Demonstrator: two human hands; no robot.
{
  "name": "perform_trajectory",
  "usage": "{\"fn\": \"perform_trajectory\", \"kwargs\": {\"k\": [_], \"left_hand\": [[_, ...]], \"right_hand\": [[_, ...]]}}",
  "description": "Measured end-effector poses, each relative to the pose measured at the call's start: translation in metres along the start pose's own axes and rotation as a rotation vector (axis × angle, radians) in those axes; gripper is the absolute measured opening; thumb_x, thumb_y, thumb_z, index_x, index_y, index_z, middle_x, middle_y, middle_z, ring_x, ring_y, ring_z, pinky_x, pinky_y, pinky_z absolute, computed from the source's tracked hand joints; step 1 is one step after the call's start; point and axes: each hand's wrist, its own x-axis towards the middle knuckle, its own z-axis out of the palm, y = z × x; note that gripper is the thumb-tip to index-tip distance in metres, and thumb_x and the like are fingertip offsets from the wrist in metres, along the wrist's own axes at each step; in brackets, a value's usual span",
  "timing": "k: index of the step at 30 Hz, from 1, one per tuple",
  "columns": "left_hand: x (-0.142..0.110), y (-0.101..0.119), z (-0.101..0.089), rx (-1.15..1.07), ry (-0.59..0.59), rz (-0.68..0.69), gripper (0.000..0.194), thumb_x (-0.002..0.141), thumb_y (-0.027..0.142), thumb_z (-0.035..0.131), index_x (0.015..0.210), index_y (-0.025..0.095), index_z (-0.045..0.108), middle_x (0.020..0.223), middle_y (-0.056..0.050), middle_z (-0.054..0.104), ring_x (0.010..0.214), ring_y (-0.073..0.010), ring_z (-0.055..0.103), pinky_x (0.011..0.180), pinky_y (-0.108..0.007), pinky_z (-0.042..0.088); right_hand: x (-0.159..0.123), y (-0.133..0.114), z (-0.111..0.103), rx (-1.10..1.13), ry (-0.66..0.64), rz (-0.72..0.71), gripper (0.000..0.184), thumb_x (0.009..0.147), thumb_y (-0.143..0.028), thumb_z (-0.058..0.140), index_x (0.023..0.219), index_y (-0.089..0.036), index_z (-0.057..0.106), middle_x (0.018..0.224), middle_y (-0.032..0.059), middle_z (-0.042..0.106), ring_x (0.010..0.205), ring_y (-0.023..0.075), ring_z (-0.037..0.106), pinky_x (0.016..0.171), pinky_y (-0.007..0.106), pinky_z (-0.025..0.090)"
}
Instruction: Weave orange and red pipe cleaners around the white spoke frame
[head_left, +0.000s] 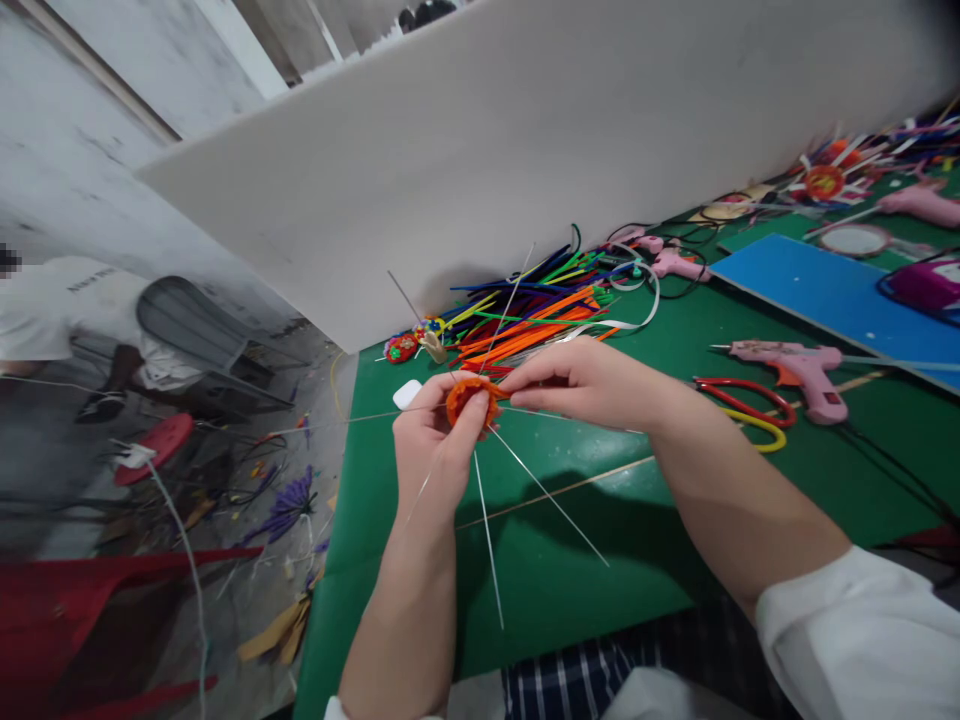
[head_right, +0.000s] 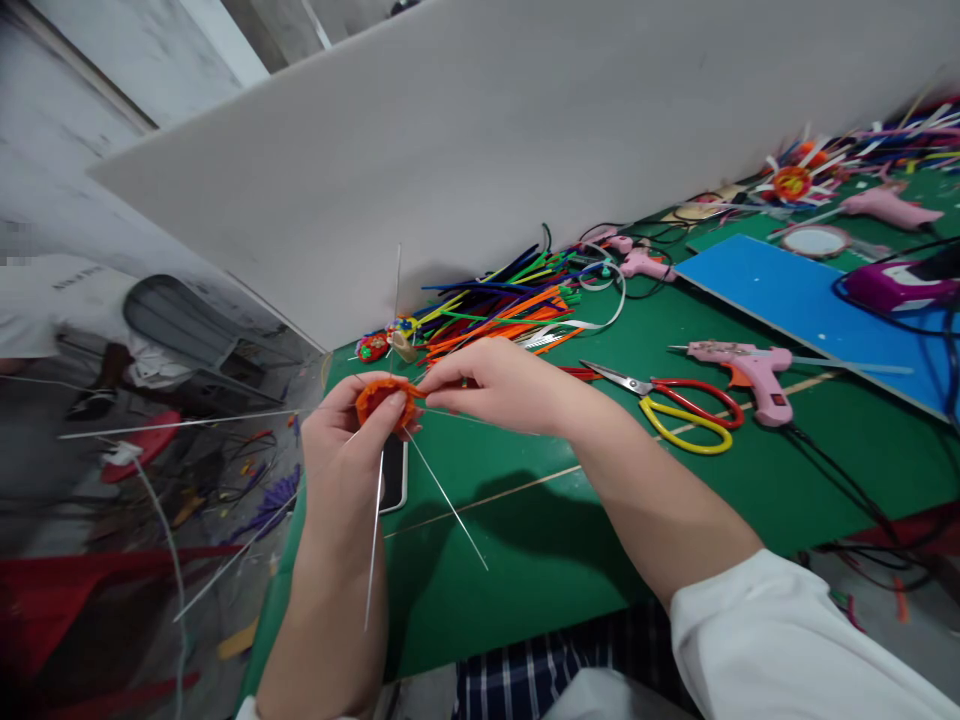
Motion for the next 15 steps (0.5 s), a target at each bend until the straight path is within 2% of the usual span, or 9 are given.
{"fn": "perform_trajectory", "kwargs": {"k": [6, 10, 12, 15], "left_hand": [[0.001, -0.001, 0.0, 0.027, -0.003, 0.016, 0.017, 0.07, 0.026, 0.064, 0.084, 0.016, 0.061, 0.072, 0.0, 0.061, 0.056, -0.0091, 0.056, 0.049, -0.019, 0.047], [0.0, -0.003, -0.001, 0.122, 0.009, 0.097, 0.014, 0.072, 0.025, 0.063, 0.084, 0.017, 0.062, 0.074, 0.0, 0.063, 0.061, -0.009, 0.057, 0.054, -0.018, 0.047], [-0.001, -0.005, 0.0, 0.201, 0.013, 0.146, 0.013, 0.073, 0.024, 0.062, 0.084, 0.017, 0.062, 0.074, 0.0, 0.063, 0.062, -0.0089, 0.057, 0.057, -0.018, 0.047], [-0.001, -0.007, 0.001, 0.285, 0.04, 0.188, 0.013, 0.074, 0.025, 0.06, 0.085, 0.017, 0.062, 0.072, 0.001, 0.062, 0.061, -0.0088, 0.056, 0.058, -0.019, 0.046]], "right_hand": [[-0.001, -0.003, -0.005, -0.042, -0.038, -0.003, 0.019, 0.083, -0.021, 0.052, 0.094, -0.017, 0.067, 0.08, 0.0006, 0.066, 0.068, 0.0096, 0.055, 0.059, 0.02, 0.038], [-0.003, -0.005, -0.008, -0.132, -0.061, -0.016, 0.019, 0.083, -0.02, 0.052, 0.094, -0.017, 0.067, 0.081, 0.0004, 0.066, 0.07, 0.0101, 0.056, 0.061, 0.021, 0.037], [-0.005, -0.008, -0.006, -0.228, -0.047, -0.007, 0.018, 0.084, -0.021, 0.051, 0.093, -0.018, 0.066, 0.081, 0.0004, 0.066, 0.071, 0.0109, 0.056, 0.061, 0.022, 0.036], [-0.008, -0.015, 0.003, -0.462, 0.043, 0.064, 0.019, 0.085, -0.02, 0.048, 0.091, -0.018, 0.066, 0.08, 0.0021, 0.065, 0.073, 0.0135, 0.056, 0.061, 0.024, 0.035]]}}
